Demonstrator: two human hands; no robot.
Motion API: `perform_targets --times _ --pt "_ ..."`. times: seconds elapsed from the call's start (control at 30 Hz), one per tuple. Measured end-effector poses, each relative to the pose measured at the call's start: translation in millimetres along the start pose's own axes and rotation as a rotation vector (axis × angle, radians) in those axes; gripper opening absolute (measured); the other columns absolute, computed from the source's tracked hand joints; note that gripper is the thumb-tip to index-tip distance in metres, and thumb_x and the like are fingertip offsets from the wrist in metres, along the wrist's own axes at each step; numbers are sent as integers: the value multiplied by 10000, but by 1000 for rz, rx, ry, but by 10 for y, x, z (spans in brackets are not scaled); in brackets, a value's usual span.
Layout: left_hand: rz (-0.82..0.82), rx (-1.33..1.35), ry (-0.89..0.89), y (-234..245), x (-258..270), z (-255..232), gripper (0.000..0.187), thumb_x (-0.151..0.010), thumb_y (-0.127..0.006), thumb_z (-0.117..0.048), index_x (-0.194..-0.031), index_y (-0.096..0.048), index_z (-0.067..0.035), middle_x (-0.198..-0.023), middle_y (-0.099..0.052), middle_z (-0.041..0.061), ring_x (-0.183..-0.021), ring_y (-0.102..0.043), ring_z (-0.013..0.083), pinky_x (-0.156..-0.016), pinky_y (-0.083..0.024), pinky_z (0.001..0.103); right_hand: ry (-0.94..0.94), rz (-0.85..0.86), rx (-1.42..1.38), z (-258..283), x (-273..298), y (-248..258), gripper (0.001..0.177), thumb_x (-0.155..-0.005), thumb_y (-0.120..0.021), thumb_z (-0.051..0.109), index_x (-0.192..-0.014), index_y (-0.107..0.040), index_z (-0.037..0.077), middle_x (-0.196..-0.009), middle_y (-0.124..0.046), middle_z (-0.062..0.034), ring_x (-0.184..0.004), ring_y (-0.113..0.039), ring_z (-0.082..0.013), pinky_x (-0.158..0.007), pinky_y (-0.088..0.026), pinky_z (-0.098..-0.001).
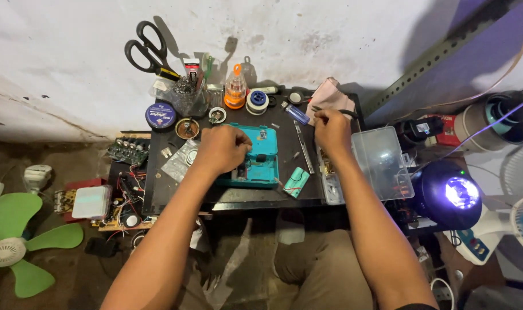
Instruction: The person works on a small blue electronic device, using pliers to strip wires and a screwdriver to tighten screws on the casing. They handle wires and small components throughout the process.
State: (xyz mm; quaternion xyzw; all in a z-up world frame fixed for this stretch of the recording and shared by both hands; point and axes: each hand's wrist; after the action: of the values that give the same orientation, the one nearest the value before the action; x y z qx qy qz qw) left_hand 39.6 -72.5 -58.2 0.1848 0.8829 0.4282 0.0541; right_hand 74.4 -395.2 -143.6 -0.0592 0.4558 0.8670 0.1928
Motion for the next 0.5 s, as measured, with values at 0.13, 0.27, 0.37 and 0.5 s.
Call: perform_targets --times 0.13,0.27,0.37,0.5 --pt "-11 15 -2 -44 -26 43 122 -874 -720 -194 -918 -825 -150 -808 -787 79 -926 -736 391 -975 -449 457 24 -8 -35 107 -9 96 136 -874 -755 29 -982 -806 92 -874 -736 -160 -895 -731 -385 -781 -602 -445" --pt "4 -25 35 -152 -94 205 109 -851 -729 -263 -875 -824 -217 -827 -790 83 -970 -732 410 -937 -501 482 -7 19 -44 98 -44 370 142 -866 -770 105 -980 -818 175 -858 -755 -109 -850 -740 -304 -721 -597 -388" --pt "21 -55 67 -71 -52 169 122 -863 -716 -284 -892 -830 -254 -854 -797 70 -989 -733 403 -931 -518 465 -46 65 -73 94 14 672 147 -862 -764 106 -983 -818 169 -855 -756 -123 -809 -739 -286 -694 -578 -375" --pt "-19 33 93 20 -7 64 161 -898 -716 -271 -995 -826 -206 -900 -800 109 -1010 -731 409 -954 -528 470 -83 222 188 -5 142 955 137 -856 -727 140 -961 -814 131 -909 -768 -183 -925 -726 -429 -805 -576 -513"
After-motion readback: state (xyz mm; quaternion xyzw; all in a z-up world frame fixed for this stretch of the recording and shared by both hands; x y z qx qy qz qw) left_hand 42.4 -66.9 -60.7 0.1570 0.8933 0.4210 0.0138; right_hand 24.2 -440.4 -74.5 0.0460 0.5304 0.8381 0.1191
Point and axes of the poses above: each hand's wrist, its own x-axis away from the middle knuckle, its own y-axis out of the back of the hand, z = x × y
